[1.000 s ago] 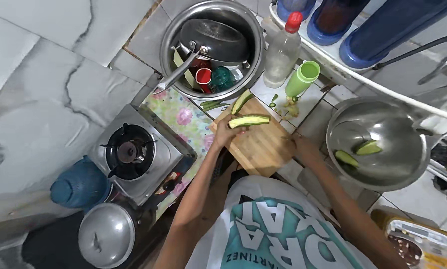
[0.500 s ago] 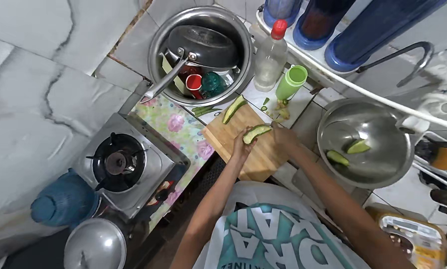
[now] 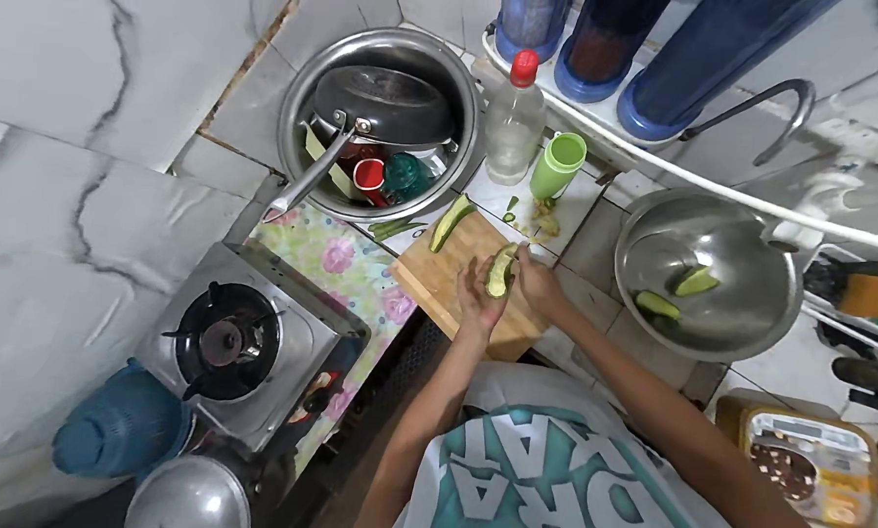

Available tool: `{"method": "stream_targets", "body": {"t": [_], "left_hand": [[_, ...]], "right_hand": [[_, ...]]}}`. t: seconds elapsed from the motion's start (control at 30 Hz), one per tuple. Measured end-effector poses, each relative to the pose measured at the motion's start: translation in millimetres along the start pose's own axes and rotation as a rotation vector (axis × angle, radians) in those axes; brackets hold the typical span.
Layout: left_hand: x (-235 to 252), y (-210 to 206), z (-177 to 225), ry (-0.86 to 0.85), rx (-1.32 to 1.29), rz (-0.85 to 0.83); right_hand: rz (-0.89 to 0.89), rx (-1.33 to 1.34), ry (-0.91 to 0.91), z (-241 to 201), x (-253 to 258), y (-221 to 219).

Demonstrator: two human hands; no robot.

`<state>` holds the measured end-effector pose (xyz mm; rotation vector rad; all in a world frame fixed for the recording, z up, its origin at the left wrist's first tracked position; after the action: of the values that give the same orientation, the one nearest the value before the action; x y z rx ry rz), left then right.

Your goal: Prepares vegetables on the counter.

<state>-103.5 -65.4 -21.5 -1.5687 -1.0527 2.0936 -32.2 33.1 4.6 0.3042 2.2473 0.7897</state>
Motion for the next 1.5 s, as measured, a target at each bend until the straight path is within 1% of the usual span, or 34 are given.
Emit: {"method": "stream_targets", "body": {"t": [0.17,0.27,0.3,0.4,0.43,0.5,0.6,0.73,0.93,1.03,1.1,1.2,1.3,1.37,1.43,1.5], "left_hand": [[0,-9,7,-0.040,0.021,-0.119],[3,-7,6,-0.097,0.042,-0.116],[3,-7,7,-0.113,0.038,-0.086],[5,-6,12,-0.154,0.012,0.125],[6,-6,14,-0.160,0.004,0.155],[8,-6,18,-0.171,0.034,0.160],[10,-8,15,-0.174,0.123,0.150],[9,-13,8,-0.209,0.161,0.171],[6,-18,5,-0.241,0.178,0.206],[5,-22,2,-0.273,0.238,0.236],[6,-23,1,-0.310,0.317,0.233],[10,-27,2,-0.355,0.397,0.223],[10,-29,5,-0.335,0.340,0.196],[7,-30,5,-0.297,0.275,0.191],[8,-30,3,-0.301,0.219,0.184],[12,-33,-1,-0.318,0.236,0.153]], "right_hand": [[-0.110,-0.203,-0.071,-26,6,-1],[-0.154,-0.234,-0.056,-39,11,-1],[-0.169,-0.236,-0.042,-41,11,-1],[-0.220,-0.248,-0.011,-37,12,2],[-0.227,-0.262,-0.021,-34,13,7],[-0.198,-0.308,-0.053,-27,16,22],[-0.123,-0.298,-0.099,-17,21,32],[-0.136,-0.344,-0.136,-22,24,33],[-0.173,-0.384,-0.129,-26,22,31],[-0.180,-0.377,-0.125,-28,25,27],[-0.198,-0.361,-0.095,-33,23,22],[-0.171,-0.321,-0.013,-41,13,18],[-0.166,-0.308,0.016,-44,2,24],[-0.160,-0.281,-0.031,-37,-1,33],[-0.084,-0.241,-0.069,-25,2,39],[-0.069,-0.238,-0.093,-21,8,40]]}}
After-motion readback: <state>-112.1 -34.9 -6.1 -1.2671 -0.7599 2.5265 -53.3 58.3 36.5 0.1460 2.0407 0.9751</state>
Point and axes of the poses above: each hand's wrist, its own x-axis towards the middle knuckle, its own y-axis out of the back of the hand, z = x × y, the point moved 4 cm from there along x, towards the middle knuckle, and after that the axes turned 7 degrees about -z, right-handed, at the moved point
